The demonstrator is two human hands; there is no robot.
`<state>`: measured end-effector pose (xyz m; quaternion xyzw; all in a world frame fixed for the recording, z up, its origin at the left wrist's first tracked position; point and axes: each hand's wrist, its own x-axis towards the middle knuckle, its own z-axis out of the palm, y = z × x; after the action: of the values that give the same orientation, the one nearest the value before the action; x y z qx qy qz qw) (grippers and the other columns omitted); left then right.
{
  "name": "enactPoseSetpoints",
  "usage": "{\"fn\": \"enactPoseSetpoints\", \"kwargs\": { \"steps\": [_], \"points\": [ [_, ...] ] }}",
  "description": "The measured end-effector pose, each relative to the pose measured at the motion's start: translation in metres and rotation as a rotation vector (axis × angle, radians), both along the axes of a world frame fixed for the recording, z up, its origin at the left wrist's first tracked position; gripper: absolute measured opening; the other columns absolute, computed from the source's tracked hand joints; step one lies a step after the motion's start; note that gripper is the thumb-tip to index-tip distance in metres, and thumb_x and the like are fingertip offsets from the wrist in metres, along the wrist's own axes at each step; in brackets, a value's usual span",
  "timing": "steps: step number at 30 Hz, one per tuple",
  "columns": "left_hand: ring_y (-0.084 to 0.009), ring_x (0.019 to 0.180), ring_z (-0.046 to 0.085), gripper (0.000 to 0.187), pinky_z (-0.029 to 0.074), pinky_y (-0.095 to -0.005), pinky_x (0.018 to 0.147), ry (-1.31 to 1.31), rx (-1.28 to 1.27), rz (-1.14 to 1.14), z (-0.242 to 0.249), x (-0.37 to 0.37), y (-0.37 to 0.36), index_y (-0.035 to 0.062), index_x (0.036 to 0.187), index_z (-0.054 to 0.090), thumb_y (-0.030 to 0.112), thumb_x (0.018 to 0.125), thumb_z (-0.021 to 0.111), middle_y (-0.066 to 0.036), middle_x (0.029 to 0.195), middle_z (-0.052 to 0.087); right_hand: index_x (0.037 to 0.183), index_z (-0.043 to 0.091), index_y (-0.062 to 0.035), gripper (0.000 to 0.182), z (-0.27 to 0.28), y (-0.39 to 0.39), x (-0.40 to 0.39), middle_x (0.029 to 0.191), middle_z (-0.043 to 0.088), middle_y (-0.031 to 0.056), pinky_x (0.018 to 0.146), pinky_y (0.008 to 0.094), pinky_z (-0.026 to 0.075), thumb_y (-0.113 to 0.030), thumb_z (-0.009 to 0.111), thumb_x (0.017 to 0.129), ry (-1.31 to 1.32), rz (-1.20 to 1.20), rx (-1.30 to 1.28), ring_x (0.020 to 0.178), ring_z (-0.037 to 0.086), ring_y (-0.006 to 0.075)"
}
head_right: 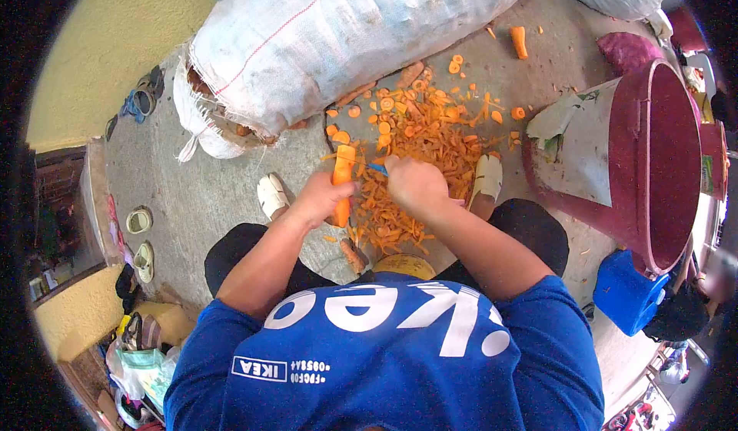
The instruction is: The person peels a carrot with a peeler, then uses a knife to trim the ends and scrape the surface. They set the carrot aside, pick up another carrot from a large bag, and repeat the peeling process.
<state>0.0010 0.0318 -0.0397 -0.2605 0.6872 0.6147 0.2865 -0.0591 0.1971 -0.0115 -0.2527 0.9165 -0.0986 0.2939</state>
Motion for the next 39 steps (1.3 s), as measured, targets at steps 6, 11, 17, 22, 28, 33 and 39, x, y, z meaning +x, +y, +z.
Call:
{"fn": "enactPoseSetpoints", "kwargs": {
  "steps": [6, 11, 17, 22, 28, 33, 39],
  "points": [
    [-0.0215, 0.055, 0.054, 0.025, 0.041, -0.031, 0.052, 0.166, -0.354, -0.248, 0.003, 0.0, 0.003, -0.0015, 0.07, 0.055, 0.023, 0.064, 0.059, -0.012, 0.059, 0.054, 0.081, 0.045, -0.0002, 0.013, -0.006, -0.001, 0.004, 0.075, 0.054, 0.0171, 0.057, 0.0358, 0.046, -0.007, 0.043, 0.07, 0.067, 0.034, -0.016, 0.07, 0.056, 0.0287],
    [-0.0191, 0.054, 0.053, 0.021, 0.042, -0.0299, 0.051, 0.082, 0.008, -0.138, 0.008, 0.0, 0.003, 0.0, 0.073, 0.053, 0.02, 0.067, 0.058, -0.009, 0.06, 0.053, 0.077, 0.044, -0.0011, 0.009, -0.007, 0.0, 0.004, 0.067, 0.053, 0.0157, 0.05, 0.0347, 0.045, -0.008, 0.043, 0.07, 0.192, 0.018, -0.044, 0.06, 0.056, 0.0273],
    [-0.0151, 0.054, 0.051, 0.017, 0.042, -0.0267, 0.05, -0.043, 0.455, 0.042, 0.016, 0.001, 0.002, 0.0032, 0.078, 0.048, 0.015, 0.069, 0.057, -0.005, 0.062, 0.05, 0.072, 0.045, -0.0021, 0.007, -0.009, 0.001, -0.001, 0.066, 0.053, 0.0153, 0.05, 0.035, 0.045, -0.008, 0.044, 0.068, 0.272, 0.017, -0.089, 0.059, 0.056, 0.0272],
    [-0.0158, 0.054, 0.049, 0.023, 0.042, -0.0276, 0.051, -0.135, 0.887, 0.065, 0.026, -0.002, -0.001, 0.0047, 0.078, 0.046, 0.018, 0.066, 0.06, -0.005, 0.062, 0.048, 0.074, 0.046, -0.0021, 0.009, -0.008, 0.005, -0.001, 0.067, 0.053, 0.0151, 0.05, 0.0345, 0.045, -0.009, 0.044, 0.069, 0.281, 0.031, -0.104, 0.06, 0.056, 0.0268],
    [-0.0083, 0.063, 0.046, 0.012, 0.039, -0.0219, 0.059, 0.296, 0.36, -0.294, 0.024, -0.002, 0.016, 0.0067, 0.075, 0.049, 0.01, 0.069, 0.059, 0.001, 0.067, 0.049, 0.078, 0.048, -0.0015, 0.013, -0.022, 0.014, -0.011, 0.076, 0.055, 0.016, 0.055, 0.0357, 0.045, -0.01, 0.043, 0.071, -0.005, -0.064, 0.063, 0.066, 0.056, 0.0263],
    [-0.0071, 0.067, 0.045, 0.019, 0.039, -0.0231, 0.062, 0.31, 0.155, -0.096, 0.02, -0.001, 0.006, 0.0057, 0.082, 0.047, 0.016, 0.072, 0.059, 0.002, 0.072, 0.049, 0.075, 0.047, -0.0027, 0.013, -0.012, 0.007, -0.013, 0.073, 0.054, 0.0138, 0.055, 0.0383, 0.043, -0.014, 0.047, 0.069, 0.136, -0.173, -0.088, 0.066, 0.054, 0.0288],
    [-0.0113, 0.061, 0.05, 0.025, 0.04, -0.0257, 0.056, 0.15, -0.001, -0.056, 0.021, -0.004, -0.003, 0.0007, 0.083, 0.049, 0.02, 0.07, 0.059, -0.004, 0.068, 0.053, 0.072, 0.044, -0.0043, 0.015, -0.004, 0.003, -0.004, 0.067, 0.051, 0.0137, 0.052, 0.0398, 0.041, -0.016, 0.053, 0.066, 0.246, -0.067, -0.332, 0.062, 0.052, 0.03]
  ]
}}
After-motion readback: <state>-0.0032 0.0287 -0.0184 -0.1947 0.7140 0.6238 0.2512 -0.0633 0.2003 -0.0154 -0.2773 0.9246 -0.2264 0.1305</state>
